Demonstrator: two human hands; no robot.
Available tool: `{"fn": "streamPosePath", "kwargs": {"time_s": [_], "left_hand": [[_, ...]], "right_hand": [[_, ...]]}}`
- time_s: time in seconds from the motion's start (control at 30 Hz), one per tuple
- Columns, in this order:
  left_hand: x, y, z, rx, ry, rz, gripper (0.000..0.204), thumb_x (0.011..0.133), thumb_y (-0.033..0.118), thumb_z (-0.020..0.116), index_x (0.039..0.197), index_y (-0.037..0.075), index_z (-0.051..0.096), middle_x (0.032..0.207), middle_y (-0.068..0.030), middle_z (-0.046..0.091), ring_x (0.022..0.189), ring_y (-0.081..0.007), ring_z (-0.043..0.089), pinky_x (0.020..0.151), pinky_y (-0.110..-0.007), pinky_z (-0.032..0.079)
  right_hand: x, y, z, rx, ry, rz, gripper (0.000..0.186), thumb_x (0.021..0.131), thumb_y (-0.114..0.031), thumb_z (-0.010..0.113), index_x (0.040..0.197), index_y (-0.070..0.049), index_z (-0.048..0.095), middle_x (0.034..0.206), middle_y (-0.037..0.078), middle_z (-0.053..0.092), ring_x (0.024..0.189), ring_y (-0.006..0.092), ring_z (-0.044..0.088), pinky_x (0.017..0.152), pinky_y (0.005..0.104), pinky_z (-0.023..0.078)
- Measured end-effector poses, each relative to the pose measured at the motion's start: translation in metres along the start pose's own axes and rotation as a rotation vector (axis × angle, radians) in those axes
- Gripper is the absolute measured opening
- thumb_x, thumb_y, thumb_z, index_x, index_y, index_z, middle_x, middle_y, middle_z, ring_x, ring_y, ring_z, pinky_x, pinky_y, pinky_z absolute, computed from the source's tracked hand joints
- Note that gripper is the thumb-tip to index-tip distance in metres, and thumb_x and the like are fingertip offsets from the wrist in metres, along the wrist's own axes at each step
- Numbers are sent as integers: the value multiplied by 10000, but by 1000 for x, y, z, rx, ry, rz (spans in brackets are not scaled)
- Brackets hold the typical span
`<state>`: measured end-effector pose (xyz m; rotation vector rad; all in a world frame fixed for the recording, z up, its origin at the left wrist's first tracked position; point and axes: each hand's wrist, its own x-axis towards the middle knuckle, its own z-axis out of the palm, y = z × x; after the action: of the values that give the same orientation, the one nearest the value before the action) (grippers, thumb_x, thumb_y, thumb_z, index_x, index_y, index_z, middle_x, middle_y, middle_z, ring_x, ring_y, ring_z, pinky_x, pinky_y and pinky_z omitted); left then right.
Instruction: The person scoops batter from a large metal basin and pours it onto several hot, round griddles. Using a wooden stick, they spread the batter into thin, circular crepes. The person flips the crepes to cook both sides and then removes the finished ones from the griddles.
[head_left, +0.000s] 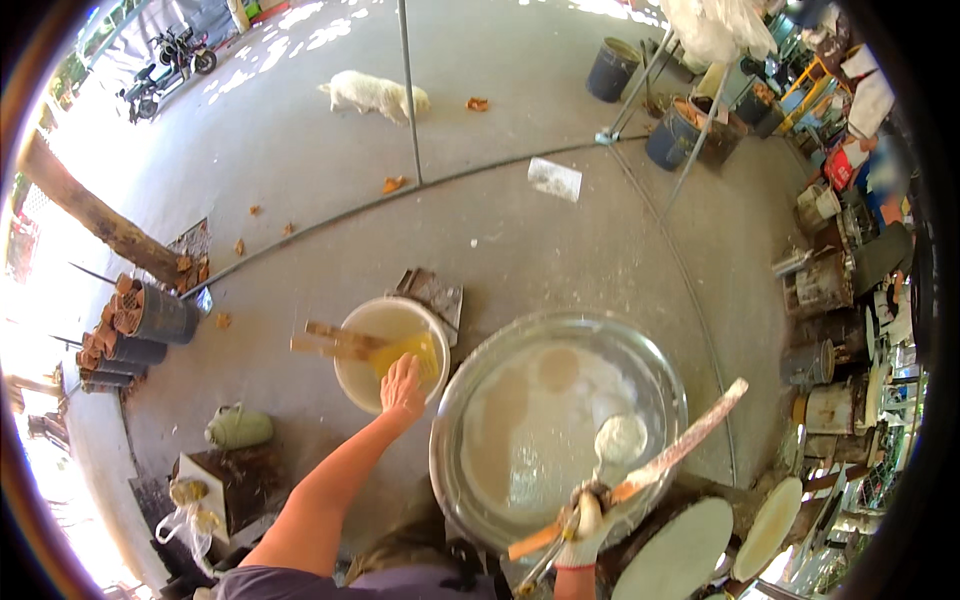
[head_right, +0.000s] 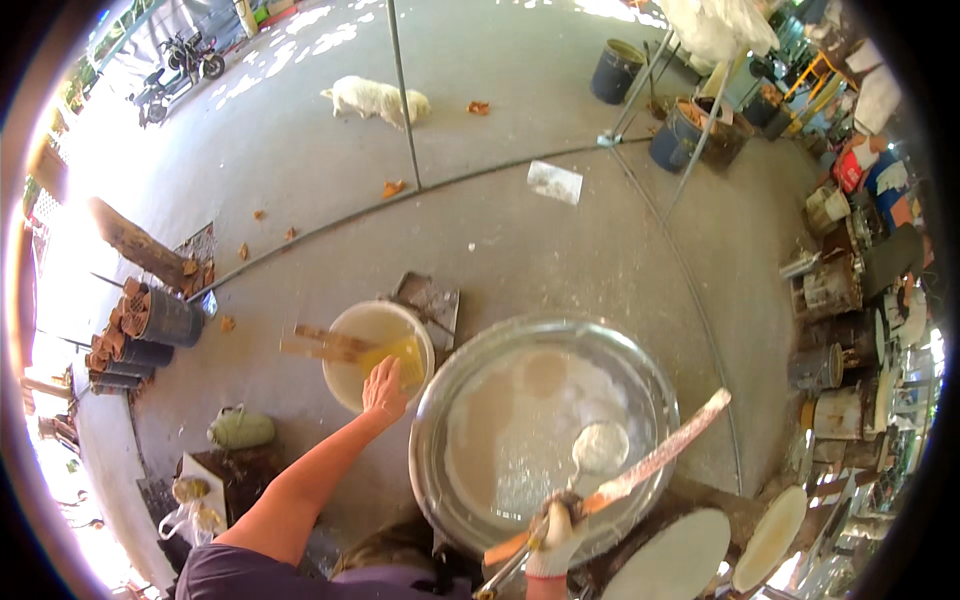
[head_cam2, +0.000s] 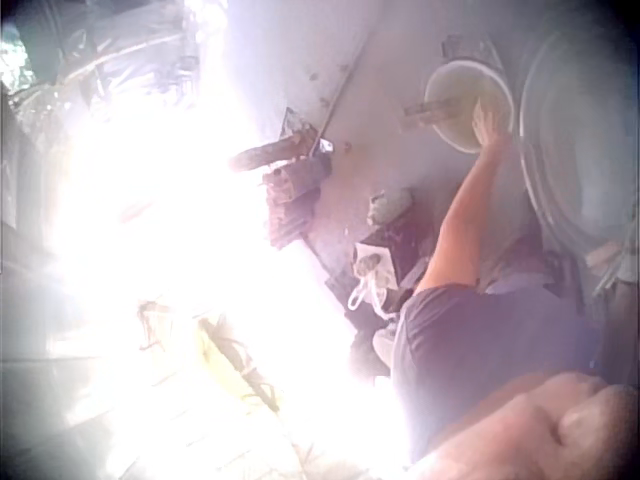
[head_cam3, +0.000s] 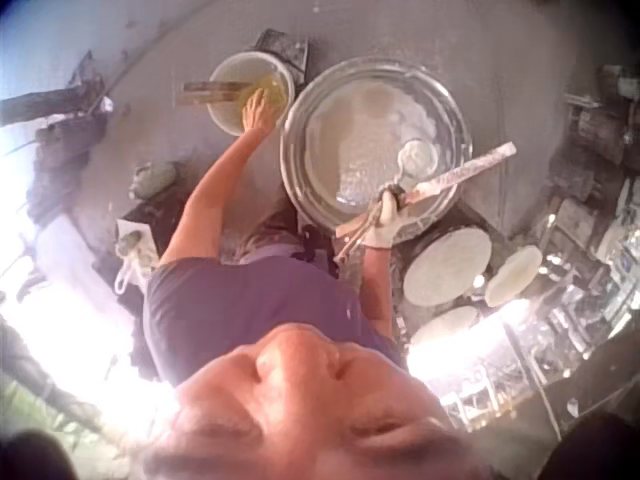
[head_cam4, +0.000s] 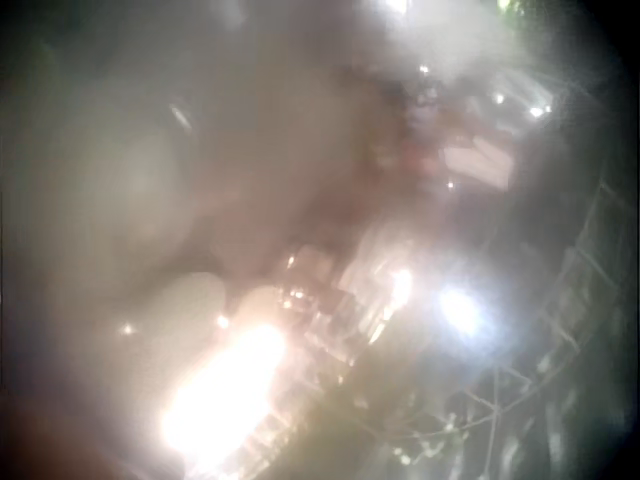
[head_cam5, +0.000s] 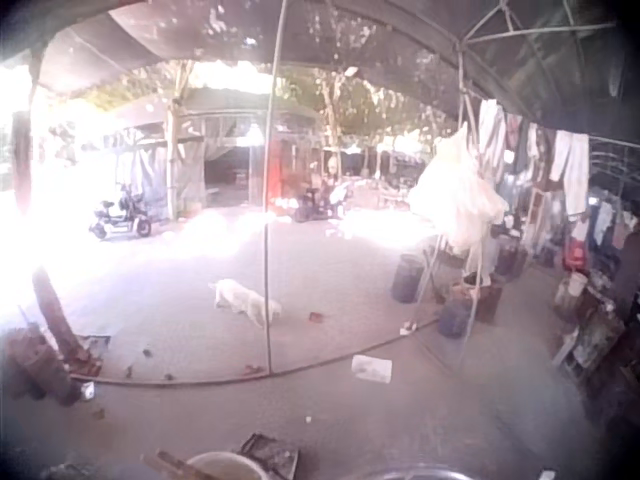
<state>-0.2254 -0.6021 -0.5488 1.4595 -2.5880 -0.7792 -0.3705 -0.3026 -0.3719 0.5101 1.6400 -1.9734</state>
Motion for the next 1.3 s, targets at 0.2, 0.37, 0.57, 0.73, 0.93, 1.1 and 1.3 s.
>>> {"fn": "streamPosePath", "kwargs": {"time_s": [0.2, 0.37, 0.57, 0.73, 0.93, 1.1, 1.3], "left_hand": [[69, -39, 41, 341, -359, -105, 700, 705, 241, 698, 1328, 114, 405, 1415, -153, 305, 1306, -348, 304, 1003, -585, 309], [112, -75, 75, 260, -569, -237, 296, 766, 193, 593, 1024, 66, 661, 1112, -188, 615, 1034, -333, 599, 863, -460, 482], [83, -92, 53, 118, -408, -348, 219, 750, 179, 602, 919, 75, 695, 966, -171, 661, 934, -336, 632, 780, -416, 515], [61, -68, 11, -29, -20, -405, 212, 749, 156, 616, 925, 60, 686, 1020, -129, 631, 1033, -317, 564, 872, -453, 452], [-12, -44, 10, 74, 89, -377, 164, 735, 80, 623, 889, 70, 678, 1109, -60, 511, 1111, -290, 424, 880, -480, 390], [-21, -14, -18, -98, 583, -396, 145, 742, 31, 636, 885, 29, 659, 1129, -96, 487, 1158, -300, 405, 928, -462, 381], [-67, 63, -67, -700, 579, -148, 167, 806, 36, 633, 964, -14, 656, 1055, -117, 612, 1009, -228, 578, 815, -291, 464]], "right_hand": [[26, 3, 24, 32, 4, 152, 207, 754, 86, 483, 898, -44, 555, 652, 126, 571, 311, 167, 417, 280, 293, 315], [34, 14, 8, -61, 16, 108, 206, 801, 32, 479, 963, -84, 533, 712, 157, 591, 305, 194, 401, 284, 335, 308], [61, 37, -69, 186, -179, 100, 163, 835, -40, 500, 992, -71, 532, 727, 164, 596, 304, 221, 401, 289, 363, 321], [14, -9, -39, 145, -133, 96, 192, 786, 55, 481, 925, -63, 542, 679, 128, 577, 327, 184, 418, 295, 309, 322], [-22, -36, -55, 65, -48, 105, 190, 759, 94, 480, 860, -49, 552, 659, 88, 550, 383, 139, 447, 321, 263, 343], [-37, -49, -95, 125, -76, 143, 207, 752, 101, 499, 858, -70, 550, 712, 61, 565, 470, 112, 495, 358, 231, 372], [-17, -22, -162, 168, -123, 87, 378, 907, -386, 388, 988, -65, 570, 805, 144, 610, 384, 173, 450, 333, 278, 351]]}}
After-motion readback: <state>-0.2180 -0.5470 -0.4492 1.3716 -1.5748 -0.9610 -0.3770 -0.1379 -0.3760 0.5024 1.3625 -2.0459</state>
